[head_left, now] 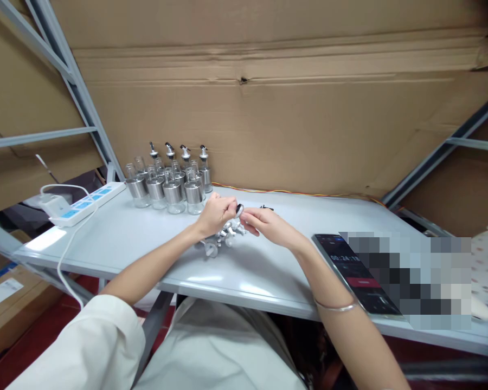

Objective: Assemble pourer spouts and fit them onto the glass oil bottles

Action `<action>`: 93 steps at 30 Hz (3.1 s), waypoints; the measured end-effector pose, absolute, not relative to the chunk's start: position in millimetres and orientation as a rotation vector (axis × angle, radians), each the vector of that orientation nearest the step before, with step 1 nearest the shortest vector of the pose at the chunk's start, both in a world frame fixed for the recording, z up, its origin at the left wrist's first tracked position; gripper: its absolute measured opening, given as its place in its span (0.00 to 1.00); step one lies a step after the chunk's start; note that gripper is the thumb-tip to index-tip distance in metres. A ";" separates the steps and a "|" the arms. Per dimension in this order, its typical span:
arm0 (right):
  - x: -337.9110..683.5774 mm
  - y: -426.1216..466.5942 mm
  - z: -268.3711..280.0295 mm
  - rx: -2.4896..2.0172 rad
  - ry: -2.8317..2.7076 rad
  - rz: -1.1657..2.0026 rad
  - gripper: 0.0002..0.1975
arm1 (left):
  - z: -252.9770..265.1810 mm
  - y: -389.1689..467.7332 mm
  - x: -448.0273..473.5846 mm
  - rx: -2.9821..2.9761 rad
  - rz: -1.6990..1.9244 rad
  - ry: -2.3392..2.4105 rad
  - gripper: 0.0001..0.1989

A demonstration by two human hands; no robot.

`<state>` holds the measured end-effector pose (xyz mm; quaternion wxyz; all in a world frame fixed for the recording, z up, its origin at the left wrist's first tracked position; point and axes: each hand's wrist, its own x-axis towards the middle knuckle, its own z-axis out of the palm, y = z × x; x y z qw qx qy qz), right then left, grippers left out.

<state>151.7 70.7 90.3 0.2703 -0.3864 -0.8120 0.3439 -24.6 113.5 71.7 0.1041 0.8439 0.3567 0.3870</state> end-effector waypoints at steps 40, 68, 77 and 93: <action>179.7 90.7 88.0 -0.753 -1.129 1.521 0.12 | 52.7 155.2 -57.0 2.790 0.880 1.529 0.12; 177.9 92.1 73.7 -1.394 -2.139 0.981 0.15 | 52.5 151.9 -51.1 2.976 0.925 1.435 0.16; 169.9 97.2 61.4 -1.513 -2.308 0.897 0.09 | 54.2 149.1 -52.0 2.998 0.995 1.364 0.13; 168.8 92.9 65.1 -1.481 -2.006 0.852 0.07 | 67.4 165.2 -80.5 2.622 1.742 1.453 0.09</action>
